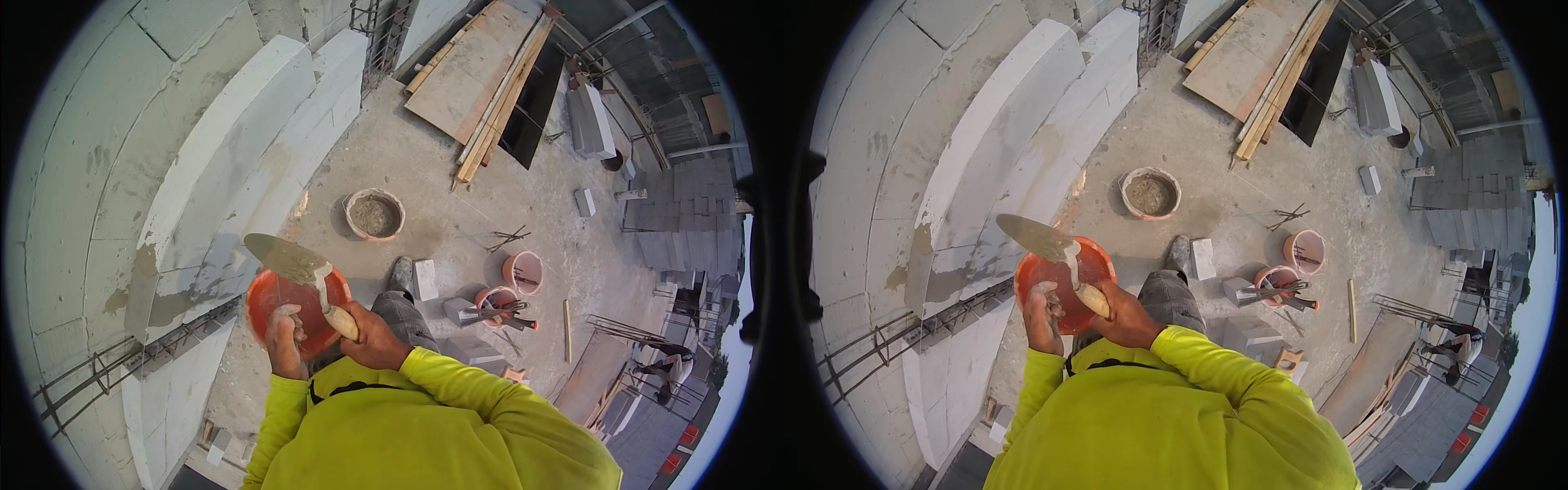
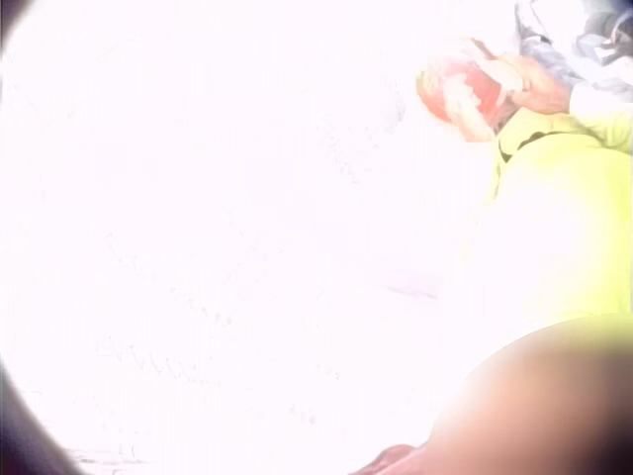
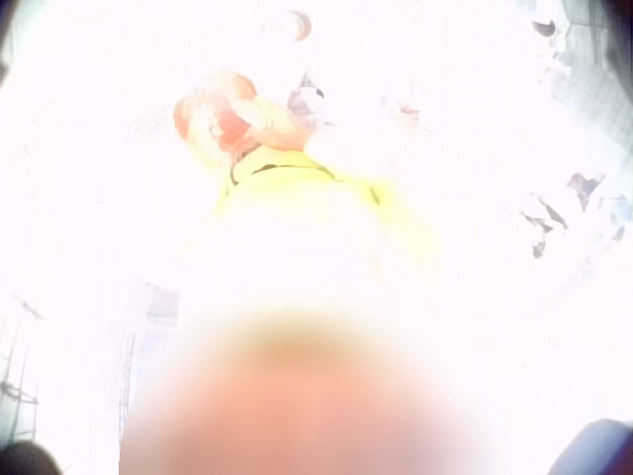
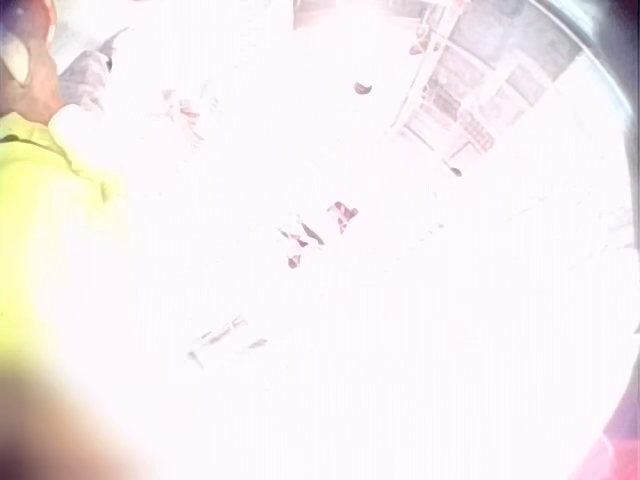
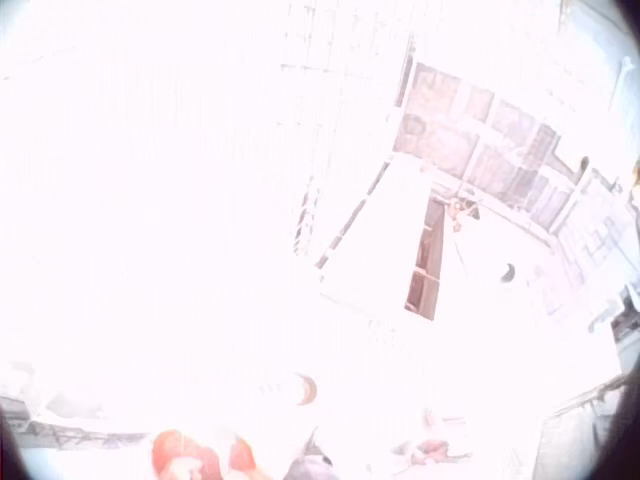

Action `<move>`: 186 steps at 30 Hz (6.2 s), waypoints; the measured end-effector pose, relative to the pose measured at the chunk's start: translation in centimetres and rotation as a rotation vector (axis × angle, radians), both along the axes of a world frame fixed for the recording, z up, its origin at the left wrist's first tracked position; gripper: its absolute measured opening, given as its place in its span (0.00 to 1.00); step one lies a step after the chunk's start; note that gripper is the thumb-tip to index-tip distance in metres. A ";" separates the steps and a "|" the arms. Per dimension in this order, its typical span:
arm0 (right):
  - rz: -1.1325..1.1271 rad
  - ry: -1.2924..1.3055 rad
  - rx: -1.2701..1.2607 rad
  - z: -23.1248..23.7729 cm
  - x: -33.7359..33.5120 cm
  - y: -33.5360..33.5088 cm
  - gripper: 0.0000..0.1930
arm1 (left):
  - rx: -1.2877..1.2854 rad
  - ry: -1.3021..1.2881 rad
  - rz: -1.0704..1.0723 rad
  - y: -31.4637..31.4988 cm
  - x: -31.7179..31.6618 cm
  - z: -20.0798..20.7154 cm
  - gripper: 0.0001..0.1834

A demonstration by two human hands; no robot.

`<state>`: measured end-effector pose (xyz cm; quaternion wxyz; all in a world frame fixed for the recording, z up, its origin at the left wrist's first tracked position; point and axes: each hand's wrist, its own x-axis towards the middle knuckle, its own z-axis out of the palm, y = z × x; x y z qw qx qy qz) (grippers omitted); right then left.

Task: The person installs white insulation panels onto a partially built wall. They apply mortar with a trowel, position the panels, and secure them using a hammer and nails. The person also measures the wall with a tape measure and cleans tools in a bucket of water.

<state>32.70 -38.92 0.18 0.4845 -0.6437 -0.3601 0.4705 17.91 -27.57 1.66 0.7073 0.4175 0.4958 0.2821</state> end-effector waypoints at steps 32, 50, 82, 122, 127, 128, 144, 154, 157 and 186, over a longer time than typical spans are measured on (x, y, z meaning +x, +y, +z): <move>-1.891 1.218 -0.936 -16.1 -11.3 -17.4 0.12 | 0.005 0.309 -1.345 -28.7 54.6 -50.8 0.19; -1.937 0.406 -0.596 -14.6 13.1 -26.3 0.11 | 0.644 0.777 -1.658 1.1 61.3 -27.6 0.27; -1.951 -0.160 -0.754 -18.5 82.6 -56.2 0.11 | 0.548 0.691 -1.190 -7.6 108.5 -21.8 0.19; -0.894 -0.120 -0.631 -18.3 174.7 -57.9 0.19 | -0.314 0.851 -0.255 -29.9 132.0 -24.1 0.16; -0.645 -0.552 -0.641 -25.4 194.6 -48.9 0.17 | -0.250 1.034 -0.444 -30.7 144.3 -23.5 0.19; -0.645 -0.488 -0.646 -26.6 198.2 -47.2 0.16 | -0.224 1.067 -0.502 -30.1 147.4 -23.0 0.20; -0.420 -0.309 -1.161 -53.2 239.7 -31.5 0.20 | -0.434 1.500 -0.930 -30.5 166.2 -14.8 0.27; -1.052 0.393 -0.592 -63.0 240.0 -22.3 0.10 | -0.288 1.537 -1.082 -34.1 169.5 -12.4 0.22; -1.150 0.422 -0.482 -64.7 240.2 -20.8 0.09 | -0.421 1.584 -0.964 -34.9 170.4 -11.7 0.22; 0.000 0.049 -0.193 -10.1 195.7 -30.0 0.05 | -0.476 1.060 0.315 -68.1 147.7 -19.3 0.19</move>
